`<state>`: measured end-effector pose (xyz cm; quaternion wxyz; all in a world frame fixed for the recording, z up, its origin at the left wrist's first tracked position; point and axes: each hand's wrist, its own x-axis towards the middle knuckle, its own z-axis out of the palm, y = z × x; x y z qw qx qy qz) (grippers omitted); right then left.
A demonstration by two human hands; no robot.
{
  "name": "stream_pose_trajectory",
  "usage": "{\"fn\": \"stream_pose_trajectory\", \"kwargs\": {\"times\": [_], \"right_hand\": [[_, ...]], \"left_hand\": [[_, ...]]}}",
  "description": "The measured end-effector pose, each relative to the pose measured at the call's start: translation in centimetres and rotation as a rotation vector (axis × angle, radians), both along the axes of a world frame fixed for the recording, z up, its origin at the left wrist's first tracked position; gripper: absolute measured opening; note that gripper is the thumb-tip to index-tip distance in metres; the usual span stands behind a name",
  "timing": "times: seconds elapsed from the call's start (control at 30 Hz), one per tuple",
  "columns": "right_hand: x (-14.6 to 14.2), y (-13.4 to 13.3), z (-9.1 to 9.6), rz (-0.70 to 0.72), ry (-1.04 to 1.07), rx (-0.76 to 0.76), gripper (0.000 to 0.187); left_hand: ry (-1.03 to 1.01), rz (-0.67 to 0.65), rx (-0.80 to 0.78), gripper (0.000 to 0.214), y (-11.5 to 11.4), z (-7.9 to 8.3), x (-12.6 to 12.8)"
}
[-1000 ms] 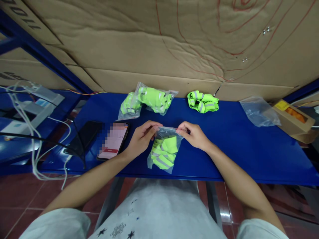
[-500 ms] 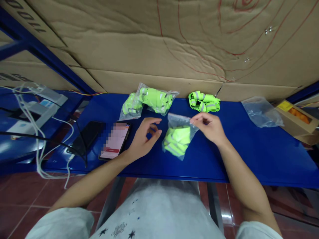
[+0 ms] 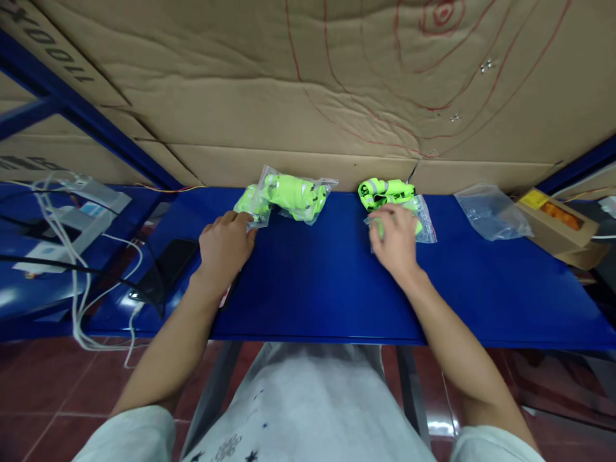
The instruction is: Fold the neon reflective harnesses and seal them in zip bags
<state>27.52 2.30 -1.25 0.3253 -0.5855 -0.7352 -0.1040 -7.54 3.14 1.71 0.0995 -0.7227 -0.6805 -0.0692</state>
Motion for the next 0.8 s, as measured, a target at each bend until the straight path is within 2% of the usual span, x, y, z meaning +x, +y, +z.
{"fn": "stream_pose_trajectory", "kwargs": {"times": [0.1,0.23,0.4,0.6,0.7,0.8], "right_hand": [[-2.4,-0.4,-2.0,0.216,-0.195,-0.215,0.036],[-2.3,-0.2,-3.2,0.235,-0.219,-0.338,0.043],[-0.9,0.2,-2.9,0.160,-0.157,-0.365,0.041],[-1.1,0.1,-2.9,0.154,-0.156,-0.375,0.039],[-1.1,0.2,-2.5,0.168,-0.149,-0.364,0.038],[-0.3,0.4,-1.5,0.135,-0.117,-0.254,0.039]], "left_hand": [[-0.046,0.052,-0.011,0.031,1.1,0.1,-0.1],[-0.194,0.115,0.026,0.032,2.8,1.1,0.0],[-0.256,0.011,0.016,0.028,3.3,1.7,1.6],[-0.286,-0.194,-0.090,0.026,1.9,-0.2,4.5],[-0.289,-0.230,-0.097,0.022,1.3,-0.9,4.6],[-0.257,-0.247,-0.109,0.024,0.5,-1.2,4.2]]}}
